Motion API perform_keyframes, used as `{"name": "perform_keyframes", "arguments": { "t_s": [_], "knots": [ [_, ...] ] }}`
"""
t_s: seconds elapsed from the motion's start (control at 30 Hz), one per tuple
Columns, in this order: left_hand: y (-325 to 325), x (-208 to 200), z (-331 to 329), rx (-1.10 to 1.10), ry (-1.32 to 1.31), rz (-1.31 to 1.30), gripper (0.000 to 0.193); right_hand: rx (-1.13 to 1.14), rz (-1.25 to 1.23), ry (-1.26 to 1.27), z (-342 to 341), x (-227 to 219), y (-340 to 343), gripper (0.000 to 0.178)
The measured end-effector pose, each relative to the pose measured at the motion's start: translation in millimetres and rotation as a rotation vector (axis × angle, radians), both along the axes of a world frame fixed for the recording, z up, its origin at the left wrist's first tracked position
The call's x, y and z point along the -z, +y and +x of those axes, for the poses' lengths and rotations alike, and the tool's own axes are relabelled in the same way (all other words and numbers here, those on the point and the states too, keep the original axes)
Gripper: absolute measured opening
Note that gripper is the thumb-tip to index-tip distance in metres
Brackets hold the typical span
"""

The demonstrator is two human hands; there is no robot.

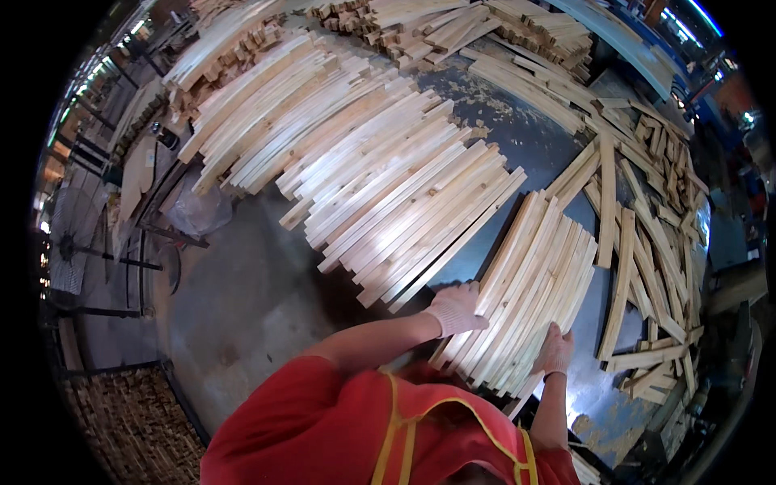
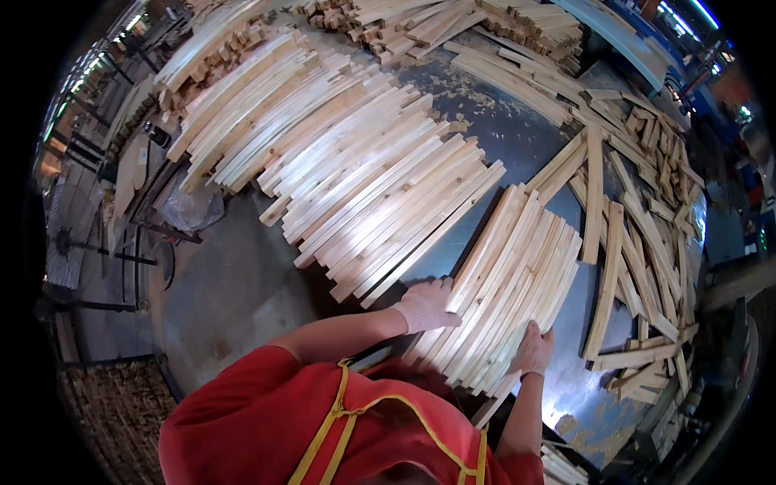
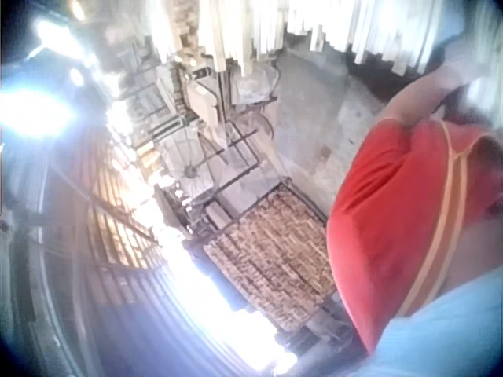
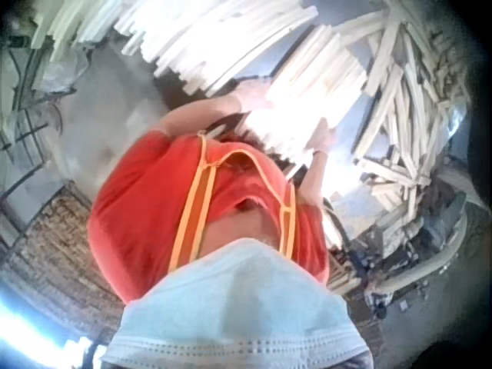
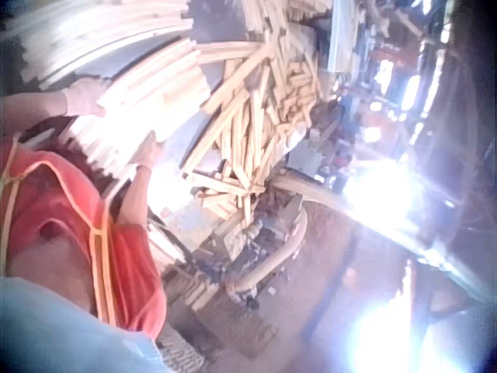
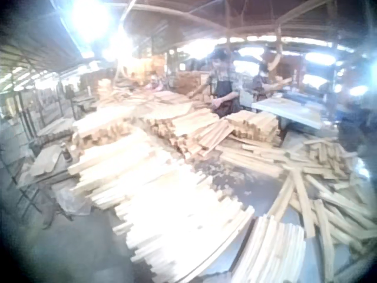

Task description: The person repeatedly picks up thin wooden planks from a scattered pile on a metal table and stacks them neatly. They handle the planks one by one or in small groups, aligning them into a growing stack on the left side of the table.

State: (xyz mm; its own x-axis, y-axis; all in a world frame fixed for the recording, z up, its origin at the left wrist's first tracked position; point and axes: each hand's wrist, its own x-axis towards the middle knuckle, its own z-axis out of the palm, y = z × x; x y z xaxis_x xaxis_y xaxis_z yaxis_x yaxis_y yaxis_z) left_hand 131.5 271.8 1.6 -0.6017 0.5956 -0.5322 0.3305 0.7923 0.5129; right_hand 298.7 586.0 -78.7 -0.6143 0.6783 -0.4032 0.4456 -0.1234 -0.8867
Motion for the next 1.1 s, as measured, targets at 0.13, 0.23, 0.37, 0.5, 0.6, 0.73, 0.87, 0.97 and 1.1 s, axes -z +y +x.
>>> {"name": "perform_keyframes", "arguments": {
  "t_s": [0.13, 0.23, 0.37, 0.5, 0.6, 0.73, 0.87, 0.97, 1.1],
  "knots": [
    [-49.0, -43.0, -13.0, 0.128, 0.158, 0.119, 0.077, -0.035, 0.959, -0.403, -33.5, -56.8, -61.8, 0.076],
    [-143.6, -40.6, -41.5, -0.293, 0.503, 0.415, 0.066, 0.011, 0.202, 0.34, -56.4, -60.5, -144.6, 0.08],
    [-316.1, 43.4, -136.7, -0.676, 1.298, -0.097, 0.073, -0.064, 0.005, 0.296, -120.1, -37.0, -254.2, 0.074],
    [-460.3, 85.2, -184.3, -1.451, -0.097, 0.586, 0.07, -0.141, -0.463, 0.045, -200.3, -22.3, -287.0, 0.078],
    [-391.6, 80.8, -166.0, -1.272, -0.324, 0.635, 0.052, -0.21, 0.053, -0.133, -229.6, -0.7, -257.7, 0.078],
    [-334.0, 34.0, -96.7, -0.873, -0.283, 0.46, 0.047, -0.205, 0.166, -0.19, -213.3, 7.1, -190.0, 0.08],
    [-340.2, 37.0, -131.8, -0.595, -0.399, 0.186, 0.074, -0.442, 0.383, -0.369, -223.9, -46.4, -189.7, 0.085],
    [-302.7, 39.1, -177.1, -0.577, -0.255, 0.323, 0.086, -0.514, 0.329, -0.44, -222.1, -73.8, -182.4, 0.092],
    [-281.2, 87.8, -197.3, -0.796, -0.751, 0.906, 0.096, -0.529, 0.254, -0.458, -227.6, -71.3, -185.4, 0.095]
  ]
}}
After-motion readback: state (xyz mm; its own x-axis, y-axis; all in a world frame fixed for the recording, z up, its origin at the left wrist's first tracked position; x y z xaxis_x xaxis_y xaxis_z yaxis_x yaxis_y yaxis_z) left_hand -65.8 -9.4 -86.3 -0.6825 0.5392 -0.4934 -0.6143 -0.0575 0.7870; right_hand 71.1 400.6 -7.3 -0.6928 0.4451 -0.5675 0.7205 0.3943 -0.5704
